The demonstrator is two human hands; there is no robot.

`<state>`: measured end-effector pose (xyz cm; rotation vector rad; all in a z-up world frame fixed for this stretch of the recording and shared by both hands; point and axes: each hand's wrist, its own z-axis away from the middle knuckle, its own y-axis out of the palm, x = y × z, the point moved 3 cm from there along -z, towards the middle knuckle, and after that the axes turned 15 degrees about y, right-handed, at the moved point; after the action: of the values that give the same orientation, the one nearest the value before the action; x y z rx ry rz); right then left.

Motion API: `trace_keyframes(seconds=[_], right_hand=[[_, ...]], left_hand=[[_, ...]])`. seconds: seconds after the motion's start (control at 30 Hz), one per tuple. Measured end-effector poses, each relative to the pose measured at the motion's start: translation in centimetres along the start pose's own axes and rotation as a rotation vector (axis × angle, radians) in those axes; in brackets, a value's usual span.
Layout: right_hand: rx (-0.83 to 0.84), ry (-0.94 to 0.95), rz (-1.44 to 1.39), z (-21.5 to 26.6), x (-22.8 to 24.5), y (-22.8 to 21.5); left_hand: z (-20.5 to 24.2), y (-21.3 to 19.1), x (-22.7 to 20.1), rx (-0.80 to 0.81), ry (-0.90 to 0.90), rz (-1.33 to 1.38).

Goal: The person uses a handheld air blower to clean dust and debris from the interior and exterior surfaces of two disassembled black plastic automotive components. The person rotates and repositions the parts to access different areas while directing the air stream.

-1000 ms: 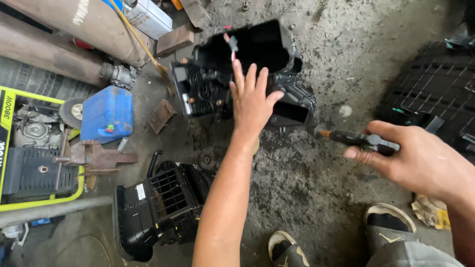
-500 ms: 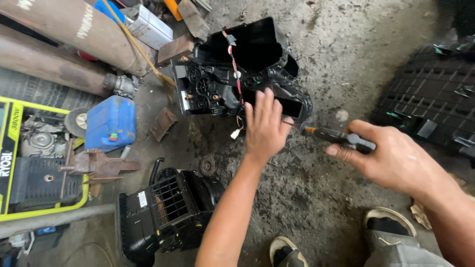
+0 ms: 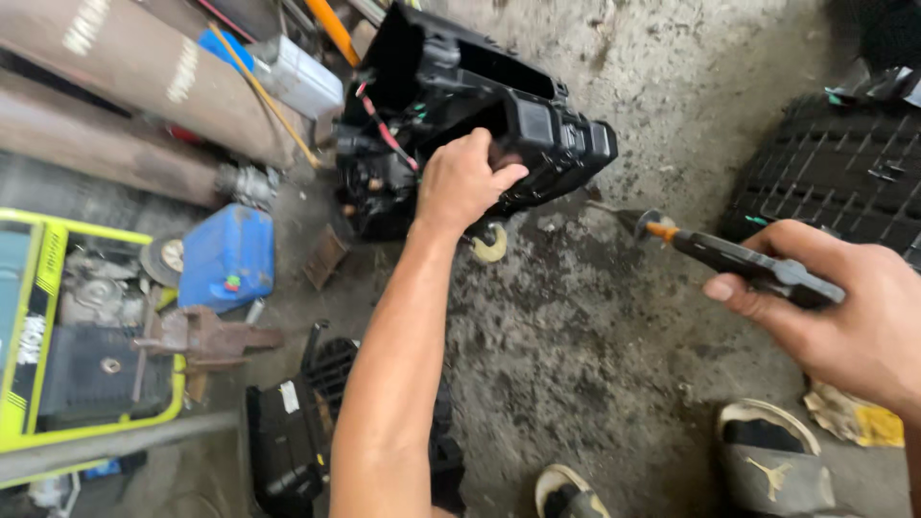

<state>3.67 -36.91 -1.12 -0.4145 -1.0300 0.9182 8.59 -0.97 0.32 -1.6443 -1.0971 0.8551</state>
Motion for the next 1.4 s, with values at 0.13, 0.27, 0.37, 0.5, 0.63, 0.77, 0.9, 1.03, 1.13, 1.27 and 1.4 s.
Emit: trace_keyframes(seconds=[0.13,0.27,0.37,0.5,0.63,0.77,0.9,1.03,1.13,1.27,1.4], right_hand=[[0.019,0.075,0.029,0.7,0.5,-0.1],[0.117,0.026,0.040,1.4,2.5,0.7],[0.087,0.035,-0.021,1.7,3.4,1.0],[0.046,-0.039,-0.036,1.7,3.5,1.3],[0.034,-0.044,0.028,0.9,3.3,1.3],[-0.033,-0.004,-0.115,-0.1,3.1,0.9],[-0.205,0.059,-0.008,-1.3,2.7,-0.2],[-0.300,0.075,-0.051,-1.6,2.4,-0.7],[-0.264,0.066,-0.069,-1.9,2.1,-0.8],[0.008,0.193,0.023,-3.6,2.1,-0.2],[-0.041,0.146,-0.025,-4.0,2.2,0.3]], left_hand=[[-0.6,-4.2,-0.1,-0.046,-0.143,0.049],[0.0,-5.8,-0.9,-0.089,-0.264,0.117],[1.3,-5.7,-1.6,-0.137,-0.295,0.172],[2.1,-4.9,-2.0,-0.157,-0.300,0.228],[1.9,-4.9,-1.5,-0.076,-0.360,0.176],[0.9,-5.4,-1.0,-0.084,-0.399,0.244],[0.4,-5.0,0.1,-0.211,-0.377,0.354],[0.4,-3.8,2.4,-0.350,-0.374,0.425],[0.6,-2.8,4.2,-0.460,-0.376,0.476],[1.0,-2.2,6.2,-0.539,-0.452,0.506],[1.8,-2.1,7.3,-0.562,-0.487,0.479]])
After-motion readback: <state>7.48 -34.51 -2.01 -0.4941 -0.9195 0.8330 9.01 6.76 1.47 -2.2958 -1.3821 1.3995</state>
